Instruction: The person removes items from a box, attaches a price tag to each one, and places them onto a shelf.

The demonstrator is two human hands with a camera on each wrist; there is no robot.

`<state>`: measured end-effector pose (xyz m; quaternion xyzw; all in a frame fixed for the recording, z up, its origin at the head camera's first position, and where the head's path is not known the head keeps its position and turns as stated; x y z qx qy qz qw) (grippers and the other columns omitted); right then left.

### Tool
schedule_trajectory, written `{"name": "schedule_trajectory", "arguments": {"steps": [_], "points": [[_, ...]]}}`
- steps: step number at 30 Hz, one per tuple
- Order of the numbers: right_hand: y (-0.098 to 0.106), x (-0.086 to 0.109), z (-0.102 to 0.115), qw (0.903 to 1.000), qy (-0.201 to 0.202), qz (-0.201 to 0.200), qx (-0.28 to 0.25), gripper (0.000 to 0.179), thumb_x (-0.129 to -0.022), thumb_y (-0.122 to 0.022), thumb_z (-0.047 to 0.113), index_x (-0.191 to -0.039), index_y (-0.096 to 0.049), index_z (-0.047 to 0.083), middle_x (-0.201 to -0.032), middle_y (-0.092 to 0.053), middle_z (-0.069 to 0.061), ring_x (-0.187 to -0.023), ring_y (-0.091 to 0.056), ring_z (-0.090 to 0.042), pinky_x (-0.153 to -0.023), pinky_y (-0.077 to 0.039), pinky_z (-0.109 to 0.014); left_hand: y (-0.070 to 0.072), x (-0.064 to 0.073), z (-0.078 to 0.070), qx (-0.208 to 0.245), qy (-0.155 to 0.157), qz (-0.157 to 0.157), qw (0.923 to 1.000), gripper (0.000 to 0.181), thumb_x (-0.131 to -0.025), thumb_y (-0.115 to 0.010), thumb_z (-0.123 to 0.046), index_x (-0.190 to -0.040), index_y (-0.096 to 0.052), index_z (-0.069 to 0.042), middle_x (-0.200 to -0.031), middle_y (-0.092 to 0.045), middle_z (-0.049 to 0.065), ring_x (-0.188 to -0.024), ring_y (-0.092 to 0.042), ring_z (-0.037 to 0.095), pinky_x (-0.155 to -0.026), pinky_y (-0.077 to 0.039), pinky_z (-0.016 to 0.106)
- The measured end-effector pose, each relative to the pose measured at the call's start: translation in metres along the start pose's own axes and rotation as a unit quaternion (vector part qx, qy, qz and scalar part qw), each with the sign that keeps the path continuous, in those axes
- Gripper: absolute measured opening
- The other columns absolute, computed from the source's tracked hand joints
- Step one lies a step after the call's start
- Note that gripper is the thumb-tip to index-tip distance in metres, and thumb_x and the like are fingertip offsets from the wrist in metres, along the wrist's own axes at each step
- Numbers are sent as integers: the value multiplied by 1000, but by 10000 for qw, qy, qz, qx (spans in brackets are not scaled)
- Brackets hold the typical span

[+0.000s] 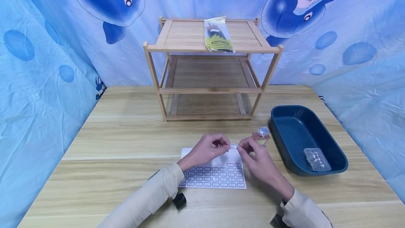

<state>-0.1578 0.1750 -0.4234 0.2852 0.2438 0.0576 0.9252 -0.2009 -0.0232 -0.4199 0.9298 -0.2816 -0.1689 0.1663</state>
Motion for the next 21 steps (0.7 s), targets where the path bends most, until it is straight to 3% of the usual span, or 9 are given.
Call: {"name": "schedule_trajectory", "arguments": {"steps": [9, 21], "points": [[1, 1, -1, 9995, -277, -55, -119, 10, -97, -67, -2, -100, -64, 7, -90, -64, 2, -82, -61, -15, -81, -55, -31, -3, -1, 1, 217, -66, -114, 9997, 6, -98, -68, -7, -102, -72, -5, -91, -70, -3, -86, -63, 10, -80, -54, 28], [3, 3, -1, 9986, -334, -275, -316, 11, -96, -65, -6, -100, -64, 4, -90, -63, 0, -82, -61, -16, -78, -54, -27, -10, -3, 2, 303, -166, -280, 9990, 8, -97, -69, -7, -103, -73, -5, -92, -72, -2, -87, -64, 10, -81, -55, 30]]}}
Point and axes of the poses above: each hand's wrist, its own x-axis away from the middle knuckle, its own y-axis out of the back of the hand, z = x × y, the point moved 3 cm from there along -x, towards the middle knuckle
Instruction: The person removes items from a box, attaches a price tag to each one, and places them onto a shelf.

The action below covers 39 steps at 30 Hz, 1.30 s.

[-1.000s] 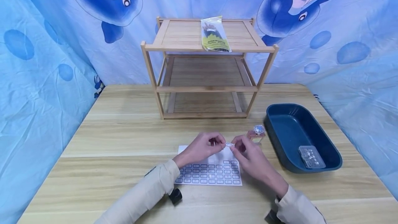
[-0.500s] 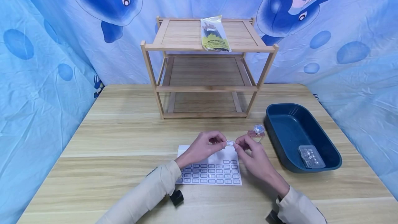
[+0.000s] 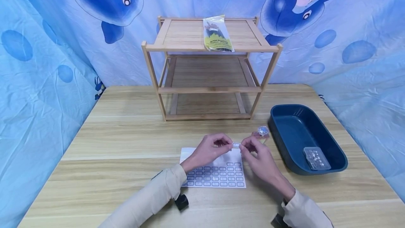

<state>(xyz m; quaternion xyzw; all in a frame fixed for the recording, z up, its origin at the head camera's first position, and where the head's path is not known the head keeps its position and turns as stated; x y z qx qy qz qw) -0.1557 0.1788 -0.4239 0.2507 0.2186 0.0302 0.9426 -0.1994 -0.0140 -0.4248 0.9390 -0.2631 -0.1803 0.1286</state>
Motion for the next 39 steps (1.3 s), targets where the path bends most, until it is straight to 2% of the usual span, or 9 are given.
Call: {"name": "schedule_trajectory", "arguments": {"steps": [8, 13, 19, 23, 27, 32, 39], "points": [[5, 2, -1, 9987, 403, -148, 269, 13, -94, -66, -8, -98, -64, 4, -86, -61, 3, -79, -58, -12, -72, -53, -25, -6, -3, -4, -251, -72, -152, 9995, 6, -97, -71, -8, -100, -75, -6, -91, -72, -3, -84, -62, 8, -79, -54, 29], [11, 2, -5, 9953, 730, -135, 628, 18, -91, -68, -10, -98, -61, 5, -87, -59, 4, -78, -57, -11, -69, -52, -24, -12, -9, -6, -445, -164, -194, 9987, 5, -96, -71, -5, -99, -75, -5, -90, -71, -2, -83, -62, 7, -77, -54, 27], [20, 3, -7, 9817, 1317, -487, 1289, 21, -85, -73, -12, -95, -62, 3, -89, -63, -1, -79, -58, -12, -72, -49, -16, -22, -16, -10, -712, -279, -250, 9968, 5, -97, -70, -4, -100, -74, -3, -91, -72, 1, -85, -62, 6, -78, -54, 23], [27, 4, -6, 9712, 1491, -671, 1731, 23, -84, -76, -10, -97, -64, 3, -98, -67, -7, -84, -61, -15, -79, -47, -11, -28, -21, -13, -916, -335, -303, 9948, 5, -98, -69, -5, -100, -74, -4, -93, -71, 2, -86, -62, 6, -79, -53, 21], [34, 4, -5, 9611, 1586, -698, 2151, 23, -83, -79, -7, -98, -66, 4, -102, -69, -9, -90, -63, -20, -81, -50, -20, -35, -26, -13, -1031, -325, -363, 9935, 6, -98, -70, -6, -102, -74, -4, -94, -71, 2, -87, -62, 5, -80, -52, 19], [40, 4, -7, 9505, 1604, -735, 2558, 23, -82, -80, -7, -97, -66, 2, -99, -68, -10, -91, -60, -26, -74, -51, -37, -44, -33, -13, -1064, -337, -470, 9926, 6, -97, -70, -6, -100, -75, -4, -94, -71, 1, -87, -62, 4, -79, -52, 17], [46, 5, -9, 9366, 1662, -807, 2979, 20, -81, -79, -7, -96, -67, -1, -94, -64, -12, -85, -53, -26, -65, -46, -38, -53, -39, -11, -1313, -461, -672, 9880, 7, -96, -70, -5, -98, -76, -6, -93, -72, -1, -86, -61, 3, -79, -52, 17]]}}
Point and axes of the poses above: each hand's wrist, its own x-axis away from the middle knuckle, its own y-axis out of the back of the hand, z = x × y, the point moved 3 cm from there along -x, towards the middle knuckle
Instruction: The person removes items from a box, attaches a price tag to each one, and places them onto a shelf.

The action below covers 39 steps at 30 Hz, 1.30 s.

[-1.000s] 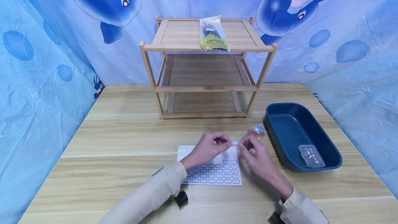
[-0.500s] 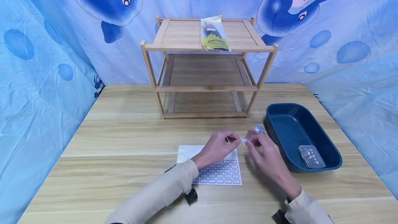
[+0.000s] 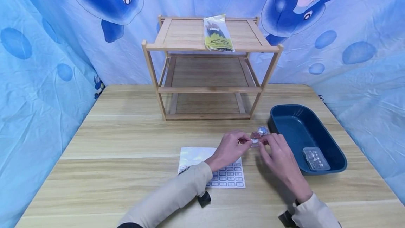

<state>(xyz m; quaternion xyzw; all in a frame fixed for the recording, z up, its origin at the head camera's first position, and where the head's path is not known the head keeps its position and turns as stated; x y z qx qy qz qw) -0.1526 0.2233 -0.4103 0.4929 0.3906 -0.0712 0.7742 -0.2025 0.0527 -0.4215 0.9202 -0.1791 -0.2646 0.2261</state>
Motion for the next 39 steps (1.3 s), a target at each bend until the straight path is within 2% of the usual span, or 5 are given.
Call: {"name": "schedule_trajectory", "arguments": {"steps": [5, 17, 22, 30, 39], "points": [[1, 0, -2, 10000, 29, 2, 86, 18, -82, -78, -6, -95, -66, -2, -92, -63, -12, -84, -52, -27, -64, -46, -39, -4, -2, -1, -313, -49, -110, 9994, 7, -96, -71, -8, -98, -77, -9, -93, -72, -4, -87, -61, 1, -80, -50, 15], [4, 0, -5, 9995, 147, 66, 274, 18, -83, -77, -5, -95, -64, -5, -90, -62, -15, -81, -51, -30, -64, -44, -39, -12, -6, -6, -636, 230, -110, 9977, 5, -96, -72, -10, -97, -77, -9, -94, -72, -4, -88, -60, 4, -82, -48, 17], [4, -1, -7, 9990, -50, 192, 391, 18, -83, -78, -4, -96, -64, -5, -91, -62, -16, -81, -51, -30, -66, -44, -39, -15, -8, -7, -855, 221, -81, 9961, 5, -97, -72, -12, -98, -77, -10, -95, -73, -3, -89, -60, 5, -82, -48, 16], [5, -4, -7, 9980, -252, 200, 536, 17, -83, -79, -6, -93, -65, -5, -89, -63, -17, -78, -51, -31, -65, -44, -40, -20, -11, -13, -1340, -171, -185, 9907, 4, -95, -73, -10, -94, -76, -9, -89, -72, -3, -84, -59, 5, -77, -46, 13], [3, -4, -8, 9967, -375, 217, 682, 14, -83, -77, -5, -90, -65, -5, -87, -61, -18, -77, -51, -33, -64, -43, -41, -25, -14, -19, -2029, -630, -381, 9764, 6, -93, -77, -13, -88, -76, -10, -87, -74, -4, -86, -66, 7, -92, -49, 17]]}}
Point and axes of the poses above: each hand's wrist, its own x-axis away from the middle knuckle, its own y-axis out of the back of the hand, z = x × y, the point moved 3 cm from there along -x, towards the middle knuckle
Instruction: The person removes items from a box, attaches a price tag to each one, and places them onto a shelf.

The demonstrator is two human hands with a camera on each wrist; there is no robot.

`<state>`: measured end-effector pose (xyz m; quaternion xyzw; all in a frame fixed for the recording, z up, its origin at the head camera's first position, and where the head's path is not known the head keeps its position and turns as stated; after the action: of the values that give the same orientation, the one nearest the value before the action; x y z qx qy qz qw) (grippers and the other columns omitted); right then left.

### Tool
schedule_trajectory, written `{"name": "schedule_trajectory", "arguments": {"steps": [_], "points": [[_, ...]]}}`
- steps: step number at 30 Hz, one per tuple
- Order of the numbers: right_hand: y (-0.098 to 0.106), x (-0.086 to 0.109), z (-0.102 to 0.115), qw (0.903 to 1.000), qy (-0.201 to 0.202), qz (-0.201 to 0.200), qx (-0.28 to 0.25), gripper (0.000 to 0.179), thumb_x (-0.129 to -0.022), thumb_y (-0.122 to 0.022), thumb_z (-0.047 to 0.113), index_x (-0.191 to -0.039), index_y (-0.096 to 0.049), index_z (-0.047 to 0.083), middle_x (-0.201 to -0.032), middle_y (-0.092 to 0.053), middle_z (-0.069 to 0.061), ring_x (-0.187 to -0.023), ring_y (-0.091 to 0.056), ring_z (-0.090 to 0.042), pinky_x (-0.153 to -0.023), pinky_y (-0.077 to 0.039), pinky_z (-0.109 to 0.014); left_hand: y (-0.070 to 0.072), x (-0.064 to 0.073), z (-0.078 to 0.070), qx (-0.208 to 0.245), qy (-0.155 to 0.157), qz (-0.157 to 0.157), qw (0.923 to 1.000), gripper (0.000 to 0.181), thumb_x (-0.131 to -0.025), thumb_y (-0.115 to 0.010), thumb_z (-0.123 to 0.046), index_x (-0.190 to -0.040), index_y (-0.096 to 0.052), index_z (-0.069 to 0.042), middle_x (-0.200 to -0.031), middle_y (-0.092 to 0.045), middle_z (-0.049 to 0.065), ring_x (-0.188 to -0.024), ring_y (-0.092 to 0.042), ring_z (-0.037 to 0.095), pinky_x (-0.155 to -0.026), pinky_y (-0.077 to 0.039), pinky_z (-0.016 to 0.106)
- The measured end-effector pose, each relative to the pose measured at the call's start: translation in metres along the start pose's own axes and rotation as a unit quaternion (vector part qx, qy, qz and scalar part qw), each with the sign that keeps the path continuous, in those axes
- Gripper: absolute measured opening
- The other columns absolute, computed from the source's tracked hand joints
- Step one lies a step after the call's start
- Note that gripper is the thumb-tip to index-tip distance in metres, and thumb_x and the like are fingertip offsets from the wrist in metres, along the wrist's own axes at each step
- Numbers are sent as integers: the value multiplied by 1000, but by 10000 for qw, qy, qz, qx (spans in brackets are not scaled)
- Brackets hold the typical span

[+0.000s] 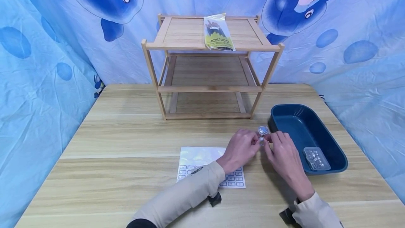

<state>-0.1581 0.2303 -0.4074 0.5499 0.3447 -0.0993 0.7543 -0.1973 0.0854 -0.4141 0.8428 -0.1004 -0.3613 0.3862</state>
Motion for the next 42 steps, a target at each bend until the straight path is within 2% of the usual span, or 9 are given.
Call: {"name": "schedule_trajectory", "arguments": {"steps": [14, 22, 31, 42], "points": [[-3, 0, -1, 9999, -77, 23, 84, 15, -84, -78, -3, -91, -64, -6, -87, -62, -18, -77, -51, -34, -64, -43, -42, -2, -1, -3, -398, -59, -81, 9992, 8, -91, -79, -15, -85, -74, -12, -81, -70, -5, -78, -62, 7, -81, -50, 17], [-4, 0, -1, 9999, -76, 6, 98, 17, -84, -79, -2, -92, -64, -5, -87, -62, -18, -77, -51, -34, -64, -43, -42, -3, -1, -2, -260, 118, -15, 9996, 8, -92, -78, -15, -86, -74, -12, -81, -70, -5, -79, -60, 6, -77, -48, 15], [-4, 2, -2, 9996, -241, 116, 103, 16, -86, -78, -1, -93, -64, -5, -88, -61, -18, -78, -50, -34, -65, -42, -41, -4, -2, -3, -157, 247, 53, 9996, 8, -93, -77, -16, -86, -74, -12, -81, -70, -6, -77, -59, 4, -81, -48, 15], [-4, 2, -2, 9997, -218, 51, 138, 18, -84, -80, -2, -93, -64, -5, -87, -62, -18, -77, -50, -34, -64, -41, -41, -4, -2, -4, -130, 320, 74, 9994, 9, -93, -77, -16, -86, -73, -12, -79, -68, -7, -77, -59, 4, -84, -48, 16]]}}
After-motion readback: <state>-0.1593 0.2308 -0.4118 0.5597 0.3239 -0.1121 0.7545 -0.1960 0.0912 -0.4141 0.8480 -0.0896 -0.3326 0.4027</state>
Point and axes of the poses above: each hand's wrist, its own x-axis away from the middle knuckle, its own y-axis out of the back of the hand, z = x × y, the point moved 3 cm from there along -x, towards the middle knuckle
